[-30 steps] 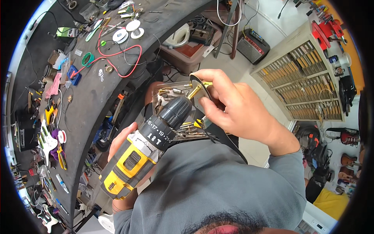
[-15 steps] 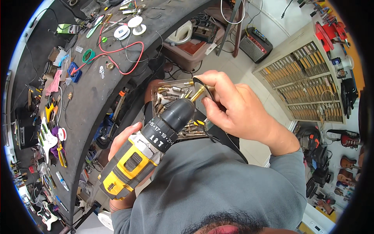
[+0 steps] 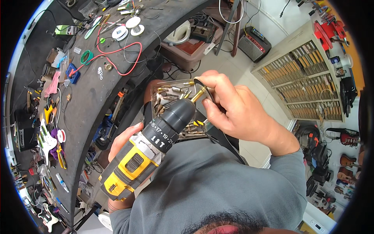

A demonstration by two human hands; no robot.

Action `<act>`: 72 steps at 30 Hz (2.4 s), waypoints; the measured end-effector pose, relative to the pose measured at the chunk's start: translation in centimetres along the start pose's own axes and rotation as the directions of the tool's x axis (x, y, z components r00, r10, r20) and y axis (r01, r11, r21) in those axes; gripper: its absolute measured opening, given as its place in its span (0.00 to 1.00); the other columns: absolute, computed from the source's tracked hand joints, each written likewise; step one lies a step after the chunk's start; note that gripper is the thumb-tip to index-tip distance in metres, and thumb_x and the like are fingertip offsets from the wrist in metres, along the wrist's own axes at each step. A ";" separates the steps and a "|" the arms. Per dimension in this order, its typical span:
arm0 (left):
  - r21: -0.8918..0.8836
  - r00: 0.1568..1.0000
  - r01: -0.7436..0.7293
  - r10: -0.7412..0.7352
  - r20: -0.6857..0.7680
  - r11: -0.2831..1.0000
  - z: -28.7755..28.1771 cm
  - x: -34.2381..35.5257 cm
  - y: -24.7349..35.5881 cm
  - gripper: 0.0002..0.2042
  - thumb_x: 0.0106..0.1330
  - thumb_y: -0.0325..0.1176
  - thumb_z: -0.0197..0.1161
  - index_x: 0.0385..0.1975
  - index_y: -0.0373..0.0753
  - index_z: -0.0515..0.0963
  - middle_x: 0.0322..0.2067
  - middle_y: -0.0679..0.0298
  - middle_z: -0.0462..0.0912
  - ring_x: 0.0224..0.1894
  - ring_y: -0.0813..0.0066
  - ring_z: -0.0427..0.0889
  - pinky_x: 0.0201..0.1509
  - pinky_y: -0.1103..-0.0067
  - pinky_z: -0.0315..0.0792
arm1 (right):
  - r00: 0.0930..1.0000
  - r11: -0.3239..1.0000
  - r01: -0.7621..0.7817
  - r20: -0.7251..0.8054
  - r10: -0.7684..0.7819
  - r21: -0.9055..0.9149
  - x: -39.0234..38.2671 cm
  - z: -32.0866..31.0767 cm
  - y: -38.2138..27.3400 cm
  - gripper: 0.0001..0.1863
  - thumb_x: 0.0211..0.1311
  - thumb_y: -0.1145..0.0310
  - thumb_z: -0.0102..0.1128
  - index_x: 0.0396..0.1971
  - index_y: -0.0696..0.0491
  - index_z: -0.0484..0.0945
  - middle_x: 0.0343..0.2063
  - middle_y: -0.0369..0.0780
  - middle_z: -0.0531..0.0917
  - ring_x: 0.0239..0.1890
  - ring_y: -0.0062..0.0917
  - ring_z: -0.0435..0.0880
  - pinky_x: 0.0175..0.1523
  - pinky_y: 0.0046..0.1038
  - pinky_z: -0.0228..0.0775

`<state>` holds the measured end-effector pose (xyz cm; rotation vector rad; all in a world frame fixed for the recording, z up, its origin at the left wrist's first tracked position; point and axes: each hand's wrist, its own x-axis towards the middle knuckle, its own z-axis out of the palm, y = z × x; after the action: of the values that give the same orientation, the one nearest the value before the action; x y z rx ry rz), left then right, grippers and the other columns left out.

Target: The person uses a drill to bore holes into a black guitar pickguard, سپس fits metal potentiometers and a selector switch through the prepared holes by hand.

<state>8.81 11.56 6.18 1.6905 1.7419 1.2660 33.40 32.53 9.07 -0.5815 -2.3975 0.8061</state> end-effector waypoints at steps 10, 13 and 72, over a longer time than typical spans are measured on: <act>0.044 1.000 -0.011 0.011 0.003 0.999 0.1 -0.1 -0.4 0.41 0.54 0.37 0.83 0.69 0.35 0.72 0.65 0.55 0.75 0.65 0.64 0.78 0.70 0.71 0.69 | 1.000 1.000 0.002 0.004 -0.002 0.022 -0.1 -0.1 0.2 0.26 0.61 0.84 0.62 0.60 0.60 0.71 0.49 0.45 0.86 0.21 0.28 0.84 0.27 0.30 0.72; 0.070 1.000 -0.019 0.019 0.000 0.997 0.0 -0.1 -0.2 0.41 0.54 0.37 0.83 0.69 0.35 0.72 0.65 0.55 0.75 0.66 0.64 0.78 0.70 0.71 0.69 | 1.000 1.000 -0.005 0.009 0.005 -0.021 0.1 -0.2 0.0 0.24 0.64 0.78 0.63 0.59 0.58 0.71 0.30 0.45 0.85 0.29 0.43 0.86 0.42 0.40 0.76; -0.508 0.982 -0.065 -0.036 -0.186 0.859 -2.1 0.5 -2.3 0.56 0.54 0.30 0.83 0.78 0.30 0.49 0.58 0.48 0.80 0.44 0.66 0.87 0.49 0.80 0.80 | 0.987 0.568 -0.154 0.093 0.134 0.809 -3.0 -7.5 2.4 0.07 0.77 0.61 0.49 0.41 0.48 0.71 0.31 0.36 0.77 0.48 0.38 0.85 0.80 0.51 0.45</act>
<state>5.68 11.71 5.55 1.3044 1.3129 1.7573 40.79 35.75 11.52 -0.3622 -1.6851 1.8441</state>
